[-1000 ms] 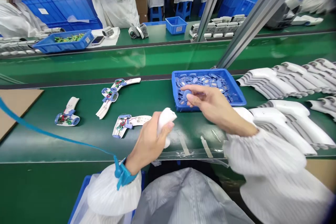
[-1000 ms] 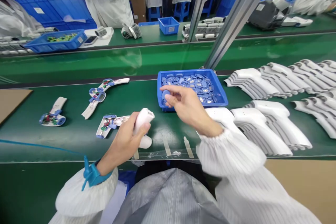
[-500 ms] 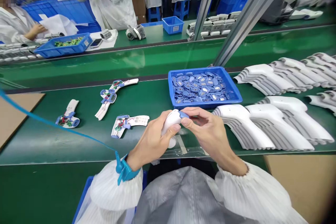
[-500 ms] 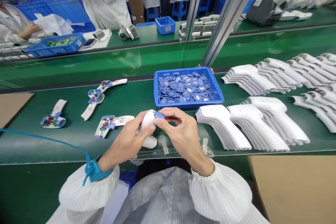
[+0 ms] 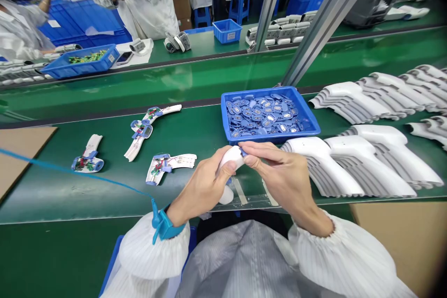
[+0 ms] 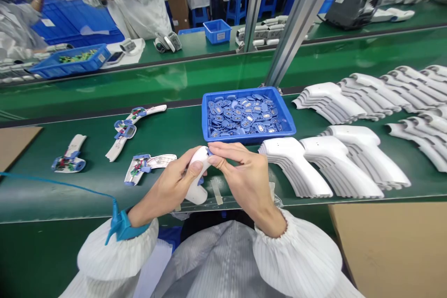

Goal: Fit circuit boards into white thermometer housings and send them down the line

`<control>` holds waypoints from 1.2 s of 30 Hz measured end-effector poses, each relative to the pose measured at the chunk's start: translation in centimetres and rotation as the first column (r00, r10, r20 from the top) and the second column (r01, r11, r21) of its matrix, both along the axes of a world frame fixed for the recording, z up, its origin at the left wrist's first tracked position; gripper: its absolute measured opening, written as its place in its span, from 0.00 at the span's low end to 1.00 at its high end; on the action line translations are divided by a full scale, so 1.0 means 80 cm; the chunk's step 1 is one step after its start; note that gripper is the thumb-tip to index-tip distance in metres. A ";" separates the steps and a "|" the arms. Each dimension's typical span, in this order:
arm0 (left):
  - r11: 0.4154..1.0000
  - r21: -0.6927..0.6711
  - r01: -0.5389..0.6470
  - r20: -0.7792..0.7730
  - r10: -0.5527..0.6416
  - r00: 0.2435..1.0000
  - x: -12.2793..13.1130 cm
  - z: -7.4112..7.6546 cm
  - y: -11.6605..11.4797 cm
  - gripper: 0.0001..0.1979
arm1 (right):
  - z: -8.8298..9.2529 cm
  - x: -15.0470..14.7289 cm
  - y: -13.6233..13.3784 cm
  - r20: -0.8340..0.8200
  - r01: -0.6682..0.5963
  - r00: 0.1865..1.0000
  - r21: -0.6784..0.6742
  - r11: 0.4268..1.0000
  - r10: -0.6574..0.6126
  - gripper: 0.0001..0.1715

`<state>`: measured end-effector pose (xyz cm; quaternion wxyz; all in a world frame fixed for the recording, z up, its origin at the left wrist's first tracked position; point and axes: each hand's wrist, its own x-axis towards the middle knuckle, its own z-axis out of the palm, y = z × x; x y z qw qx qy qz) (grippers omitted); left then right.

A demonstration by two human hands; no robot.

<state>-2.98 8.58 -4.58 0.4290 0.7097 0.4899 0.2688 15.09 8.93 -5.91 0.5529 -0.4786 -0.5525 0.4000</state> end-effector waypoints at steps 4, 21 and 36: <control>0.996 0.090 -0.027 -0.080 0.034 0.996 0.001 0.004 0.000 0.20 | -0.005 -0.007 0.000 -0.163 -0.041 0.987 -0.188 0.981 0.010 0.14; 0.999 0.043 0.028 -0.105 -0.023 0.994 -0.001 0.006 0.003 0.22 | -0.006 -0.006 -0.005 0.095 0.059 0.993 0.097 0.994 -0.068 0.09; 0.892 0.435 0.123 -0.391 0.064 0.918 0.008 -0.019 0.002 0.14 | -0.018 0.002 -0.013 0.474 -0.080 0.880 0.197 0.977 -0.023 0.14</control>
